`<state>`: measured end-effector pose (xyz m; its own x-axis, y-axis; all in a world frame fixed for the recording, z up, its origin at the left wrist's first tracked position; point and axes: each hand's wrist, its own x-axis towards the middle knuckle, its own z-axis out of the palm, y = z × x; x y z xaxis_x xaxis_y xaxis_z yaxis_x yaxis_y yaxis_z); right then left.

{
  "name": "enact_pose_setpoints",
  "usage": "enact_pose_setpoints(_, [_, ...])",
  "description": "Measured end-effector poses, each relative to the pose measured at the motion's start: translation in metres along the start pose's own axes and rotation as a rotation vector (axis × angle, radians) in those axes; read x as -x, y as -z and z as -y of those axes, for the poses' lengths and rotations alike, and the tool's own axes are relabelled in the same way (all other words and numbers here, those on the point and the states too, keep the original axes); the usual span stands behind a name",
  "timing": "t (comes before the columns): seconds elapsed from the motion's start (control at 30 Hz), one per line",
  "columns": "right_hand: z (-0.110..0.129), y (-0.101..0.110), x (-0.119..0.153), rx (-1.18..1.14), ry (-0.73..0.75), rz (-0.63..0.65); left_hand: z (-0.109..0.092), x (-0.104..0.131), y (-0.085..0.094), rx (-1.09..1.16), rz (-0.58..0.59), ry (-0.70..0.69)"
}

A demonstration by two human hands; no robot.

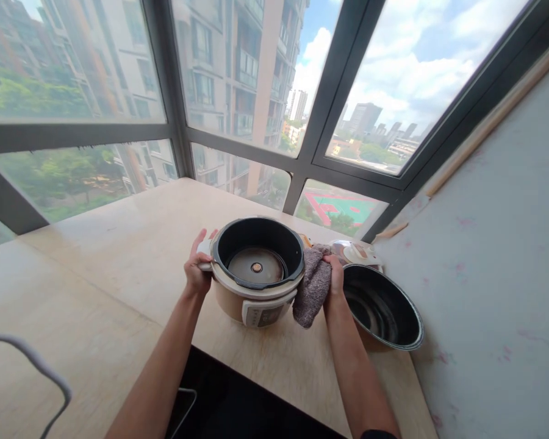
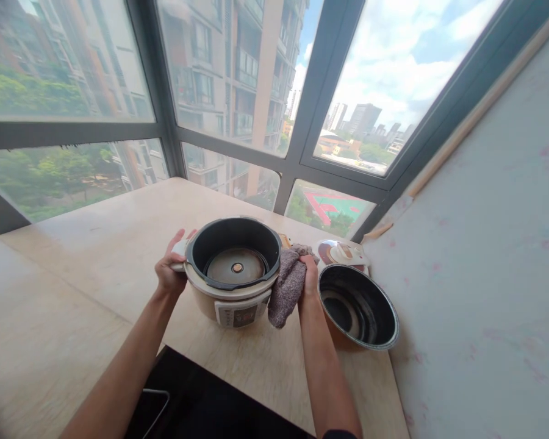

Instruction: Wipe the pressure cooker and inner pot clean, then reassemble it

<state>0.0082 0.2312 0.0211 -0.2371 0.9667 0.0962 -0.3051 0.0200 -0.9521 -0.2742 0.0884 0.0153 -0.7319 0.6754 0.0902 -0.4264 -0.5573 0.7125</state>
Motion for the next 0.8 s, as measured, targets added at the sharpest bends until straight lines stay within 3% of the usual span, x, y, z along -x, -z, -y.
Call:
enact_pose_setpoints(0.23, [-0.006, -0.015, 0.05, -0.148, 0.04, -0.288, 0.007, -0.049, -0.01, 0.027, 0.057, 0.115])
enact_pose_setpoints(0.37, [-0.015, -0.026, 0.075, -0.02, 0.18, -0.398, 0.009, -0.058, -0.013, -0.011, 0.065, 0.136])
enact_pose_setpoints(0.47, [-0.033, -0.045, 0.107, 0.162, 0.299, -0.525, 0.011, -0.06, -0.011, -0.027, 0.064, 0.13])
enact_pose_setpoints(0.53, [-0.044, -0.062, 0.13, 0.328, 0.496, -0.467, 0.012, -0.06, -0.01, -0.037, 0.046, 0.124])
enact_pose_setpoints(0.67, [-0.055, -0.095, 0.157, 0.629, 0.964, -0.158, 0.012, -0.058, -0.01, -0.06, 0.033, 0.121])
enact_pose_setpoints(0.8, [-0.066, -0.119, 0.161, 0.789, 1.171, 0.074, 0.011, -0.056, -0.011, -0.075, 0.029, 0.123])
